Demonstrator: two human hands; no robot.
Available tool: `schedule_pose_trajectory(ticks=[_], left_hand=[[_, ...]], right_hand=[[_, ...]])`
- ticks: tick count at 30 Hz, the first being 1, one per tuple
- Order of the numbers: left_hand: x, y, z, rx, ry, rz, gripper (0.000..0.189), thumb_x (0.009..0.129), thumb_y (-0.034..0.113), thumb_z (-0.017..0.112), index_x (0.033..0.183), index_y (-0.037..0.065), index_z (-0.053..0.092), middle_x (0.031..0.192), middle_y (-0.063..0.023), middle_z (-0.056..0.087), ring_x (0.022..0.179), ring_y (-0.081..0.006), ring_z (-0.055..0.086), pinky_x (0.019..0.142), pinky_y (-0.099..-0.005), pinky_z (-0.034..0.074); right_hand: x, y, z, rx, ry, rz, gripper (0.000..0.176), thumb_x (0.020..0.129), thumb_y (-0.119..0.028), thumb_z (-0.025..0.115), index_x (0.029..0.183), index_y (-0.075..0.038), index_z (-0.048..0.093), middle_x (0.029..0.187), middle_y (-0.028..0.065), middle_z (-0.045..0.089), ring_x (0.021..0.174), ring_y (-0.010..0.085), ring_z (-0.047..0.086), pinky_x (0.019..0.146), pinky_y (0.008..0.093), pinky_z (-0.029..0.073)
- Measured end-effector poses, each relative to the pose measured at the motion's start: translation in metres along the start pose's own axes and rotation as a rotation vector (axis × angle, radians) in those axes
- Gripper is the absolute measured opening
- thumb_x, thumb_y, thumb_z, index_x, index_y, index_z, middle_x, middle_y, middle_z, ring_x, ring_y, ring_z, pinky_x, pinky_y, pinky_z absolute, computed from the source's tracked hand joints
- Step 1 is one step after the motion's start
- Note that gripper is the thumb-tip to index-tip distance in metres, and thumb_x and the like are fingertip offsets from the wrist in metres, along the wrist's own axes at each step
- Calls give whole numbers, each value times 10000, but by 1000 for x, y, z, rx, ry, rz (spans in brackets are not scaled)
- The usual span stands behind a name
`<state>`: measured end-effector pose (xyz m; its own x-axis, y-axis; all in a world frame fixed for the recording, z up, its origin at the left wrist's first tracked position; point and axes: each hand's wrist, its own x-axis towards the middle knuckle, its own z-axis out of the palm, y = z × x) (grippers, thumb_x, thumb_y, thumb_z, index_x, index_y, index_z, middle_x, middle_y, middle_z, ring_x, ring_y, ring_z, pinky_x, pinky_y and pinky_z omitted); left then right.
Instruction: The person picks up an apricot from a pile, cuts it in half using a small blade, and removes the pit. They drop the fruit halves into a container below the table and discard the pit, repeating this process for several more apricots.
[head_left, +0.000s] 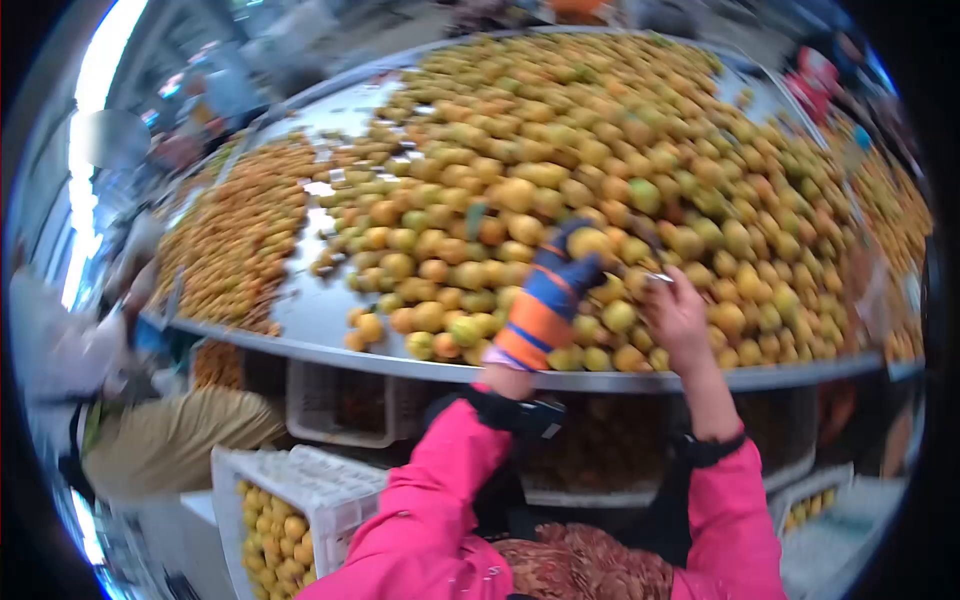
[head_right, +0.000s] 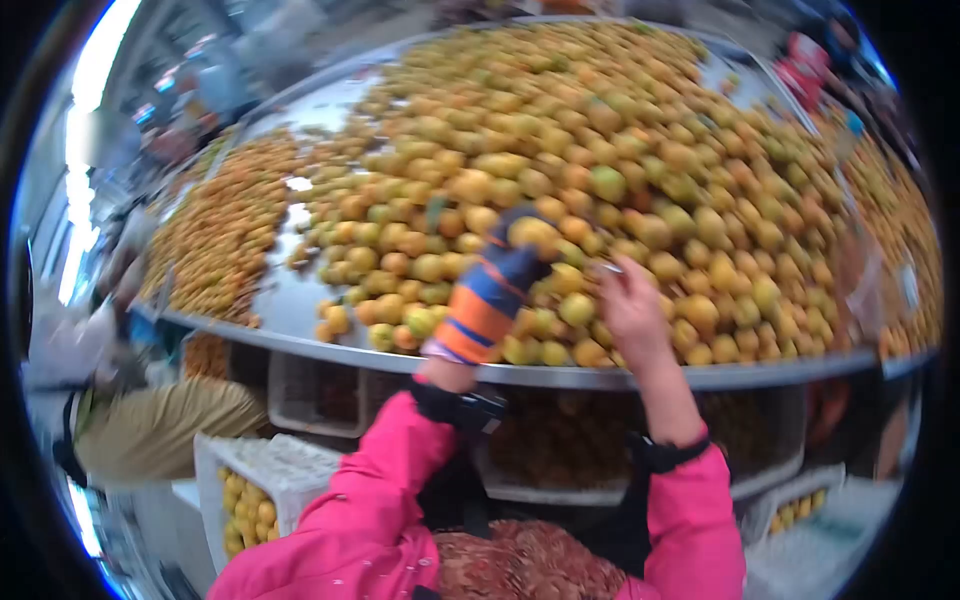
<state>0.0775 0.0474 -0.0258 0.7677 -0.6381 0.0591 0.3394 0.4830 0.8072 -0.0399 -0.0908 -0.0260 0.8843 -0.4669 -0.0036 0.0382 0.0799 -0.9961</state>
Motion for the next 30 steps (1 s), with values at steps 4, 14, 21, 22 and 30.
schedule_pose_trajectory(ticks=[4, 14, 21, 22, 30], left_hand=[[-2, 28, 4, 22, -128, 55, 543, 813, 175, 653, 1270, 31, 397, 1075, -100, 549, 883, -201, 605, 735, -290, 515], [-2, 29, -10, 54, -90, 61, 544, 770, 202, 703, 1210, 11, 446, 1092, -104, 557, 969, -207, 581, 844, -303, 492], [-12, 24, 5, 27, -82, 70, 486, 803, 209, 670, 1192, 11, 455, 1093, -111, 557, 988, -202, 568, 874, -307, 468], [-12, 25, 8, 23, -84, 74, 477, 808, 210, 664, 1189, 11, 457, 1093, -112, 557, 991, -201, 566, 879, -307, 464], [-11, 22, 20, 215, -6, 165, 412, 847, 194, 621, 1179, 8, 462, 1096, -110, 552, 1013, -187, 548, 908, -302, 435]], right_hand=[[-8, -22, 14, -313, 2, -245, 247, 887, -250, 584, 857, -14, 517, 611, -11, 410, 572, 74, 351, 499, 234, 320], [-8, -20, 19, -321, -106, -236, 312, 890, -315, 563, 820, -14, 514, 573, 24, 424, 550, 112, 373, 510, 263, 347], [-13, -20, 20, -388, -118, -141, 299, 891, -309, 560, 905, -11, 556, 610, 68, 537, 548, 138, 484, 520, 287, 400], [-13, -19, 22, -388, -122, -148, 291, 892, -297, 559, 930, -8, 560, 629, 76, 561, 557, 139, 509, 528, 288, 414], [-17, -16, 36, -319, -26, -154, 251, 892, -243, 556, 953, 1, 550, 697, 120, 628, 622, 241, 619, 550, 322, 454]])
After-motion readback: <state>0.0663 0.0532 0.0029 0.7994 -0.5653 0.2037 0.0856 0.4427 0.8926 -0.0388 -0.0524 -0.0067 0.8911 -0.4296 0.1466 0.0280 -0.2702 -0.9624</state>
